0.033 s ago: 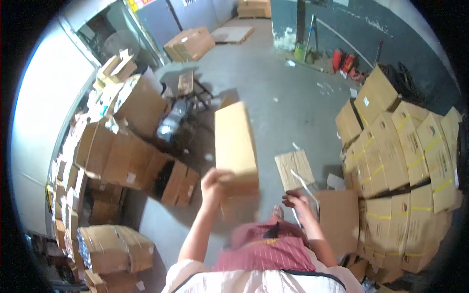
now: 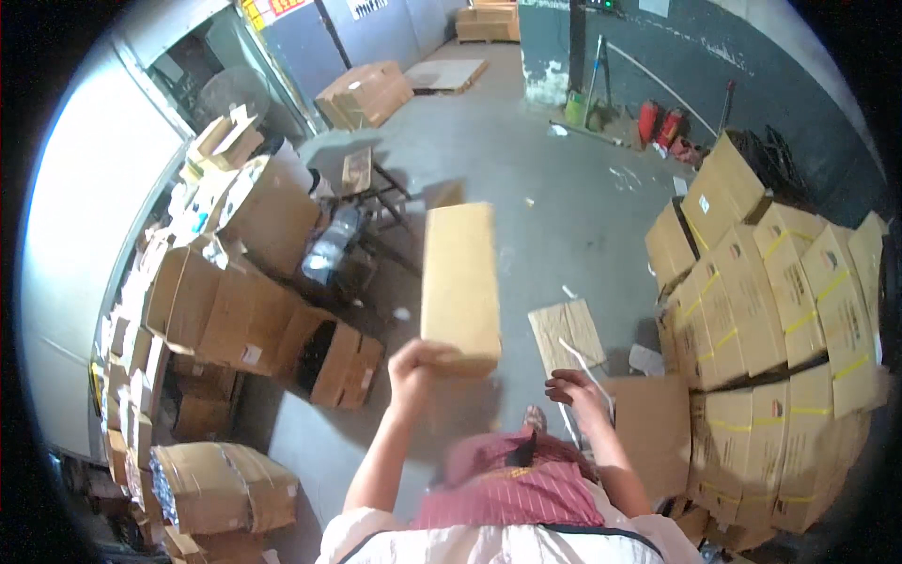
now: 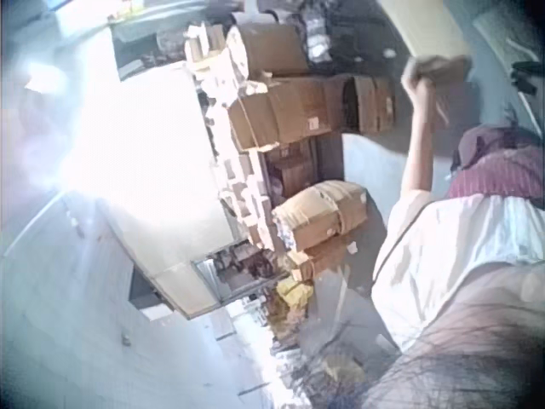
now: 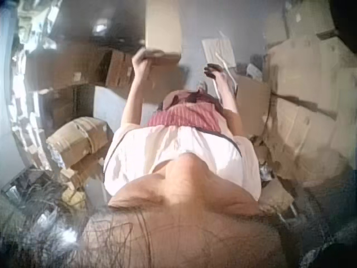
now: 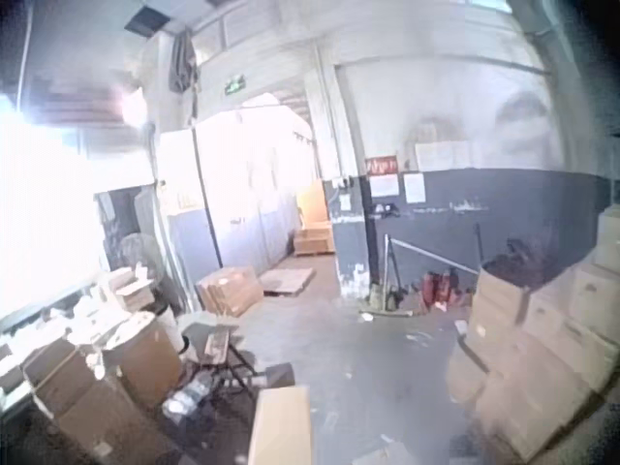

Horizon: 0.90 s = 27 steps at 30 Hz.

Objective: The person opens cardboard boxes with a utility knife and transfers metal slide brackets between the boxes by hand while holding a sheet of stickers.

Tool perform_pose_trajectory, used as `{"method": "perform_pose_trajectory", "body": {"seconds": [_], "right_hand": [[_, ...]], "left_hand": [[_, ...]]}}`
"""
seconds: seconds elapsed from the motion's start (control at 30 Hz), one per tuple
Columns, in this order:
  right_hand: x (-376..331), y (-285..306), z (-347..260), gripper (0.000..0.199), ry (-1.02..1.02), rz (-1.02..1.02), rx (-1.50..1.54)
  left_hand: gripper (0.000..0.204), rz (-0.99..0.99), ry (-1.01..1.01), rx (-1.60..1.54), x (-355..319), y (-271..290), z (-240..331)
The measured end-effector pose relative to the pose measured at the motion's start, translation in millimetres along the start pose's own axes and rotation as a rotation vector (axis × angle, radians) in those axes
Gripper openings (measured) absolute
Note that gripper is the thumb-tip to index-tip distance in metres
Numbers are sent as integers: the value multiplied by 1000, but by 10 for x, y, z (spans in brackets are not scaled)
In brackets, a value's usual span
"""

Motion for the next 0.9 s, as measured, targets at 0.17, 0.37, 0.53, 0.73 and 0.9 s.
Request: {"method": "perform_pose_trajectory", "body": {"seconds": [0.17,0.37,0.53,0.73,0.9], "right_hand": [[903,-91,-900,35,-41,-157,-44],[2287,-640,-1070,76,-285,-360,-57],[3687,-1106,-1083,83,-440,-428,-325],[5182,-1786,-1860,100,-522,-412,-576],[6292,-1530,-2196,113,-624,-247,-614]], "left_hand": [[42,-239,-694,768,550,-285,276],[45,-306,-860,870,1445,-399,-55],[44,-330,-755,860,2579,-241,-315],[59,-316,-822,772,4302,-52,-459],[84,-569,-828,754,5771,-167,-525]]}}
Point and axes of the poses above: each hand's wrist, its own x-axis towards the middle knuckle, its own y-axis out of the back of the hand, z = x × y, the point moved 3 cm from there along x, towards the middle knuckle, and after that the axes turned 5 degrees about y, right-handed, at the moved point
